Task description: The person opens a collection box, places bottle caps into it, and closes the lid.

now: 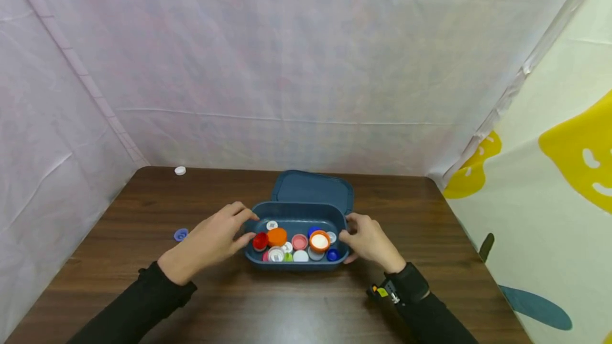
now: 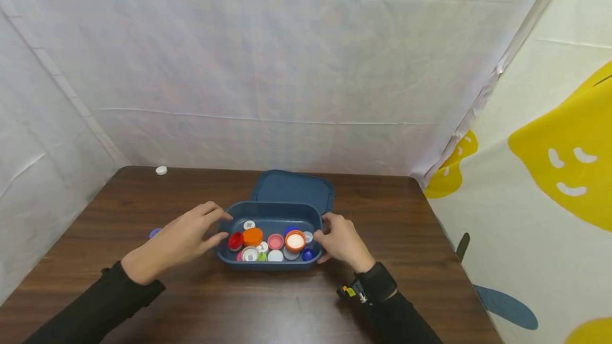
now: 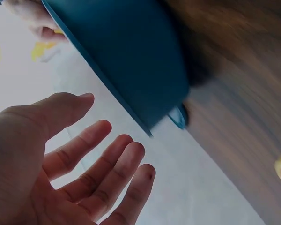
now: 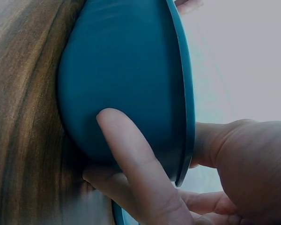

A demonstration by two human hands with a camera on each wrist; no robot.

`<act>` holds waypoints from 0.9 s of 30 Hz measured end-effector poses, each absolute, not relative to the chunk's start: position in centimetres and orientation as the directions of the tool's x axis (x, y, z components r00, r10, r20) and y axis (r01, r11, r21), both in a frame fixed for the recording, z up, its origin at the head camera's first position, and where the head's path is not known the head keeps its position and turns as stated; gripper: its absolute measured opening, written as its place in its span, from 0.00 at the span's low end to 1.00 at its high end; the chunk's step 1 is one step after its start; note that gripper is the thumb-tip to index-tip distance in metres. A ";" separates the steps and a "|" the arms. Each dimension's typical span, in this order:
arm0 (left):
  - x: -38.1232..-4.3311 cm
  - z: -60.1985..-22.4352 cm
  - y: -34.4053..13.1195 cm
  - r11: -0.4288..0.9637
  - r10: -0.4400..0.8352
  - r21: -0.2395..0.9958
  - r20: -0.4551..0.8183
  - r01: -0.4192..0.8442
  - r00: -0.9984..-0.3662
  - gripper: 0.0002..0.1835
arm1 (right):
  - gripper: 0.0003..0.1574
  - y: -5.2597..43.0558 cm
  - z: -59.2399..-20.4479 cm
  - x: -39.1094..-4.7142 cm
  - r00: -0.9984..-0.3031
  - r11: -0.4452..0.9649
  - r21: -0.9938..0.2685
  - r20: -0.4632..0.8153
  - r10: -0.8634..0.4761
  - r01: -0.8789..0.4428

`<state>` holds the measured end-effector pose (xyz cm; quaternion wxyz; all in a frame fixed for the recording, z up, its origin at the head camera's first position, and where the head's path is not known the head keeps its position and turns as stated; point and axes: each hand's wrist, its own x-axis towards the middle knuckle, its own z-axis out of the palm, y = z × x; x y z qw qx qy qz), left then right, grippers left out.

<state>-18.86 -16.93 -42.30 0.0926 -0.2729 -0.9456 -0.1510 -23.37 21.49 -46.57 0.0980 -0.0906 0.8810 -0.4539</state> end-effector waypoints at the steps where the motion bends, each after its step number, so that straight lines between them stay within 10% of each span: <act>1: -18.9 -42.3 -17.3 0.810 0.476 0.240 0.262 0.535 -0.839 0.17 | 0.39 21.5 -46.5 -23.3 -0.964 0.571 -0.818 -0.091 -0.248 -0.070; 27: -18.9 -45.5 -28.3 0.892 0.322 0.301 0.101 0.338 -0.941 0.32 | 0.40 21.7 -46.5 -23.5 -0.964 0.566 -0.822 -0.097 -0.248 -0.063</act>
